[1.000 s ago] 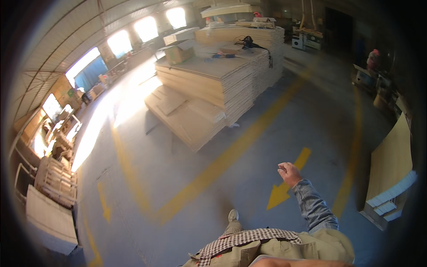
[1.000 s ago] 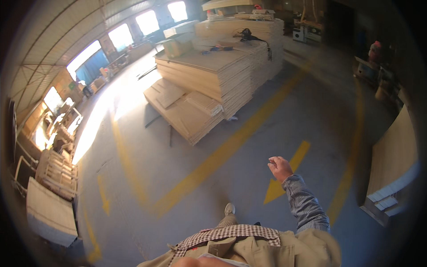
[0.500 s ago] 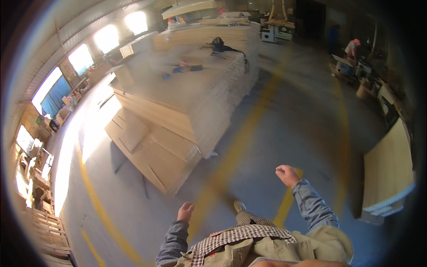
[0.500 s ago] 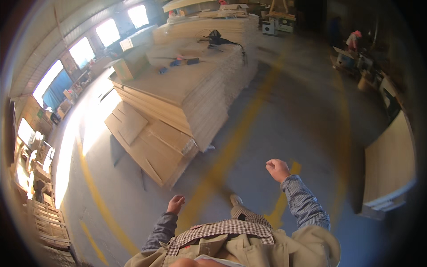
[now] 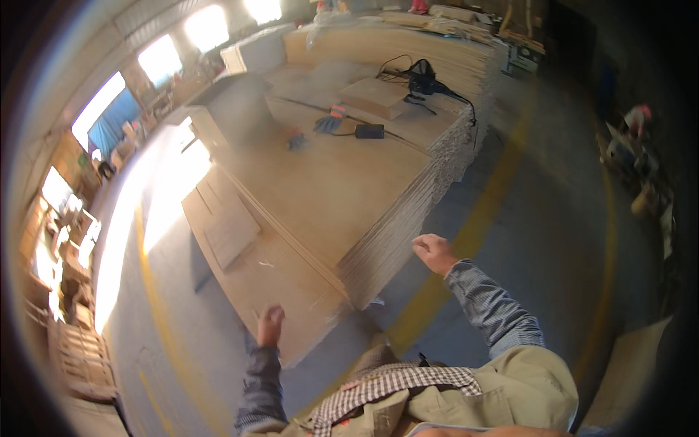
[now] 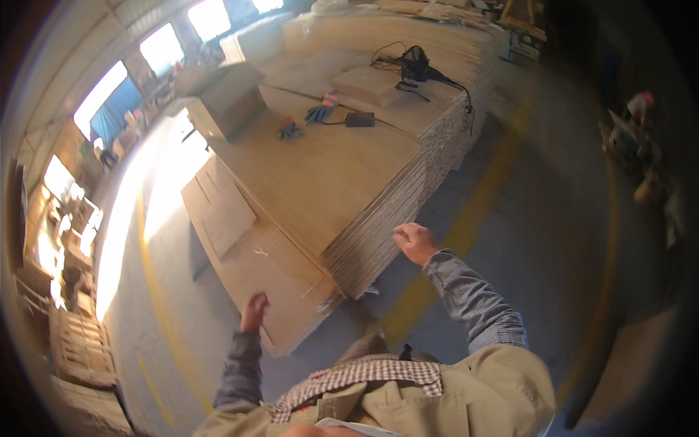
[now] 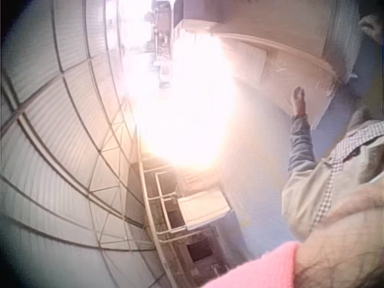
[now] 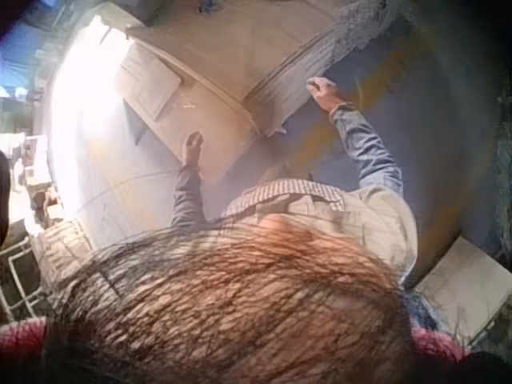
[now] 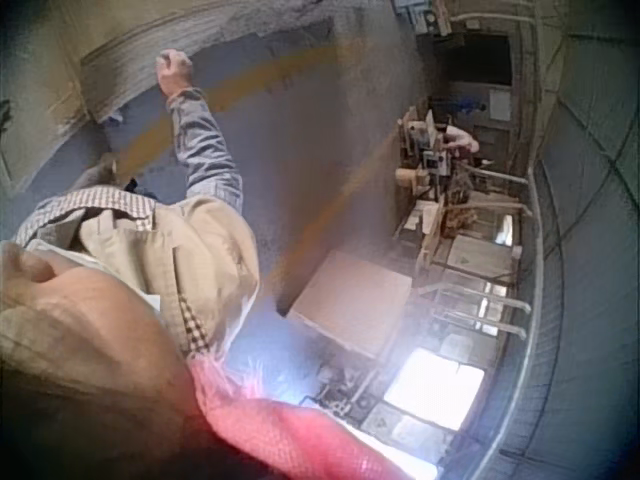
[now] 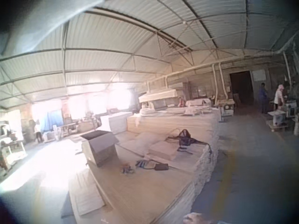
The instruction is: The person sands a wooden block, walks to a workbench, and handles a small container and gloves. They then sit on the floor, pick up wooden blocks, and use a small tool to work on them. The person places the blocks on a table and continues handling them.
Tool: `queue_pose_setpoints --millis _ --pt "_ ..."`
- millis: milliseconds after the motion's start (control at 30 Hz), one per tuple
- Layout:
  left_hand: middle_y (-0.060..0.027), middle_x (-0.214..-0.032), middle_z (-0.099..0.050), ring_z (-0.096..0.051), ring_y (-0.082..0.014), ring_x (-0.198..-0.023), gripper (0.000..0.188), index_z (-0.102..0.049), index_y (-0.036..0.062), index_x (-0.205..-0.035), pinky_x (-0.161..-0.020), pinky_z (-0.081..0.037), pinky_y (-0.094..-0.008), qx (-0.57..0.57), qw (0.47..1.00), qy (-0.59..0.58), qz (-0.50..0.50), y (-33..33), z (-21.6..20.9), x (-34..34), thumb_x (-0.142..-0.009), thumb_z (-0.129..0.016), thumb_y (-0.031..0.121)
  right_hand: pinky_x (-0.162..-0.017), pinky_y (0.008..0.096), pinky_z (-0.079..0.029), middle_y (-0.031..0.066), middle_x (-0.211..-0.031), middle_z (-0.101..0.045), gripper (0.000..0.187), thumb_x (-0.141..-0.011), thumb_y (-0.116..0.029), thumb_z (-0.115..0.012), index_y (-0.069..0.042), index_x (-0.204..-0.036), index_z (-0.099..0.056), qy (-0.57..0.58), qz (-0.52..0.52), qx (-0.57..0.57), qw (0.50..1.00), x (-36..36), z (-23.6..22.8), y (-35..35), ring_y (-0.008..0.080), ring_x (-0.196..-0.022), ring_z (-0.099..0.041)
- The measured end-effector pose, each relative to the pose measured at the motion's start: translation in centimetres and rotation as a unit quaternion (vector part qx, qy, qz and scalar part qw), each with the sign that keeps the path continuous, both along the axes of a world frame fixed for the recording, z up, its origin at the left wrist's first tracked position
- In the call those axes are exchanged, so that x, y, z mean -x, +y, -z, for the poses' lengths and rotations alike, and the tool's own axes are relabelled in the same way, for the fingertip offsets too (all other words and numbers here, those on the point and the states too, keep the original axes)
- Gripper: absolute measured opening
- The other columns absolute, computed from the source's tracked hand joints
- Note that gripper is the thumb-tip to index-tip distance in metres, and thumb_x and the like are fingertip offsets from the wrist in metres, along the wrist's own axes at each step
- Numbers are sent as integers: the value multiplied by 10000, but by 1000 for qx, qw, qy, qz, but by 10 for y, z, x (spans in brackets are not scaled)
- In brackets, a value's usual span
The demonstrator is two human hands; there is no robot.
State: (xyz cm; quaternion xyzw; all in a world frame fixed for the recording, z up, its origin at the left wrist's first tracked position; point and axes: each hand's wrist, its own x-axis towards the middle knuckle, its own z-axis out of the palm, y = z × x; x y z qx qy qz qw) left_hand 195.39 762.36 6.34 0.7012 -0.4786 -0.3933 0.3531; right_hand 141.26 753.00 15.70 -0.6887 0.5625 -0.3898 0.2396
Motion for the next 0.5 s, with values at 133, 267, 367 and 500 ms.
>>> queue_pose_setpoints --millis 133,267,367,500 --pt "-177 -1175 -700 -672 -235 -1009 401 -654 38 -1335 -884 -541 -334 47 998 -16 33 -194 -27 61 -972 -701 201 -917 406 -559 193 -1186 -682 382 -918 -252 -713 -51 -1243 -686 168 -129 12 977 13 -13 -124 332 -1027 -697" --pt "-230 -1311 -606 -623 -338 -1153 457 -630 116 -1387 -970 -541 -395 274 945 -121 128 -360 -53 123 -947 -704 215 -946 425 -544 193 -1187 -668 460 -939 -246 -692 -77 -1362 -628 73 -114 -16 991 42 -25 -293 338 -1097 -668" --pt "-254 -1456 -505 -522 -395 -1311 517 -579 154 -1453 -1097 -460 -446 194 966 -149 86 -478 -63 157 -961 -696 259 -1022 435 -508 215 -1309 -630 509 -945 -250 -684 -92 -1420 -589 75 -162 20 984 42 -17 -441 358 -1193 -625" --pt "-271 -1608 -334 -335 -435 -1483 538 -550 256 -1504 -1218 -296 -482 166 944 -278 65 -601 -63 179 -990 -669 358 -1139 475 -413 238 -1446 -557 538 -956 -281 -671 -114 -1456 -565 159 -190 119 962 6 4 -622 409 -1327 -524"
